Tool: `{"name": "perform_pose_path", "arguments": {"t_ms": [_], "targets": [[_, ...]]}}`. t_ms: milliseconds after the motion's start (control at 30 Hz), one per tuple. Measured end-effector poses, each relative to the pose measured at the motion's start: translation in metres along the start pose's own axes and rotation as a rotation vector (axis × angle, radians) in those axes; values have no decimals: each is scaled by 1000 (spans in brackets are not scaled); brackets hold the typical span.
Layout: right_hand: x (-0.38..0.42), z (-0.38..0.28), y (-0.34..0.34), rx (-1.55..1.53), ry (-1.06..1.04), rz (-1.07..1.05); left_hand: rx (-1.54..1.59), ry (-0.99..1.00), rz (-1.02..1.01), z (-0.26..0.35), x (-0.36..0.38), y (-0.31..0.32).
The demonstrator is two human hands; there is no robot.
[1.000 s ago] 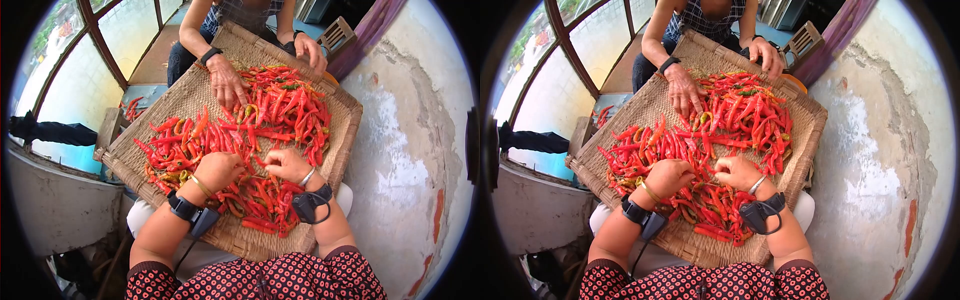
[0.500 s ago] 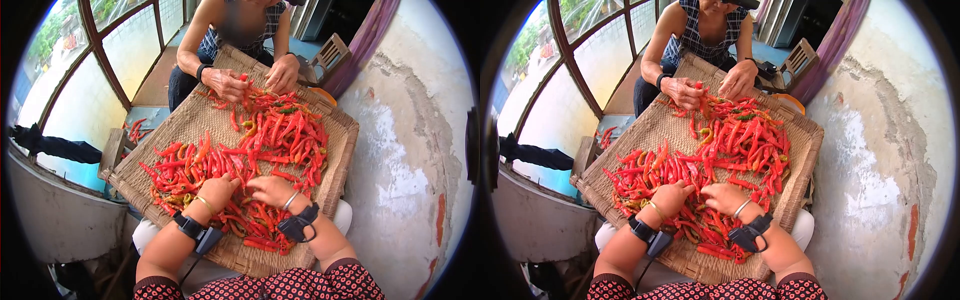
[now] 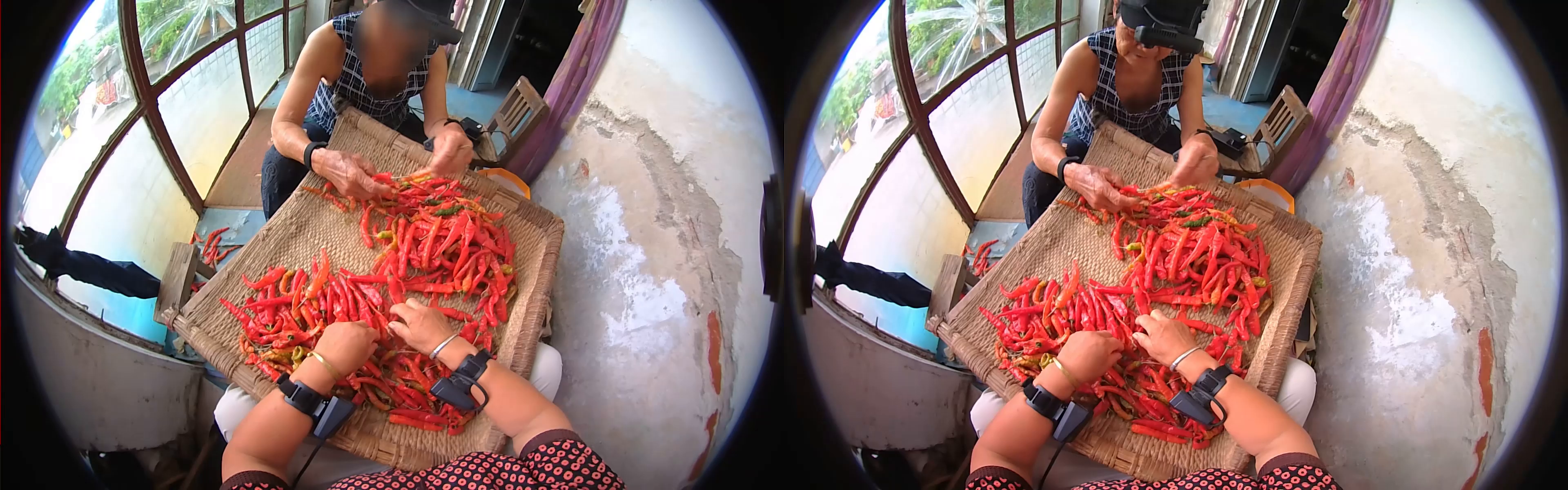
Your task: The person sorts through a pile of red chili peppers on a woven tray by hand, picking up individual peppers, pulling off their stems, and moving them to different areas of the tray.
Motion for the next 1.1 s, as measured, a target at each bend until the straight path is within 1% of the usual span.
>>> {"name": "perform_pose_path", "arguments": {"t_ms": [67, 200, 267, 367, 467, 600, 667, 700, 767, 800, 833, 867, 900, 933, 967, 1033, 1067, 1100], "targets": [[0, 1, 2, 39, 8, -20, 11, -31, -58, -3, 0, 5], [3, 4, 1, 118, 1, -4, 81, -75, -45, -3, 3, 3], [3, 14, -1, -21, 26, 78, 137, -60, -32, -4, 3, 7], [2, 13, -4, -33, 6, 113, 186, 0, -2, -2, 2, 8], [4, 4, -9, -39, 53, 101, 202, -22, -27, -2, 2, 9], [3, 8, -10, -30, 43, 127, 210, -35, -32, -4, 1, 12], [3, 13, -22, -214, 88, 155, 244, -28, 31, -2, 0, 4], [3, 11, -27, -214, 89, 153, 245, -29, 30, 0, 0, 0], [7, 7, -53, -404, 79, 278, 592, -154, 75, -7, 2, -10], [8, 6, -58, -478, 108, 254, 593, -155, 74, -6, 3, -13], [10, 3, -65, -478, 108, 254, 686, -219, 62, -11, 5, -13], [11, 2, -65, -616, 120, 184, 778, -282, 51, -15, 6, -10], [12, 1, -65, -752, 131, 114, 780, -279, 52, -16, 5, -9], [14, 4, -65, -838, 180, 47, 866, -309, 19, -19, 5, -1], [13, 8, -66, -837, 182, 49, 951, -340, -16, -22, 6, 7], [16, -11, -111, -696, -211, 397, 985, -304, -31, -21, 4, 13], [13, -4, -106, -877, -137, 360, 1018, -269, -43, -18, 3, 15], [13, -3, -104, -879, -135, 361, 1017, -270, -46, -16, 4, 12]]}}
Point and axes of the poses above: each hand's wrist, its own x-axis away from the middle knuckle, its own y-axis out of the palm, z = x × y, the point moved 10 cm from there along -x, towards the middle knuckle
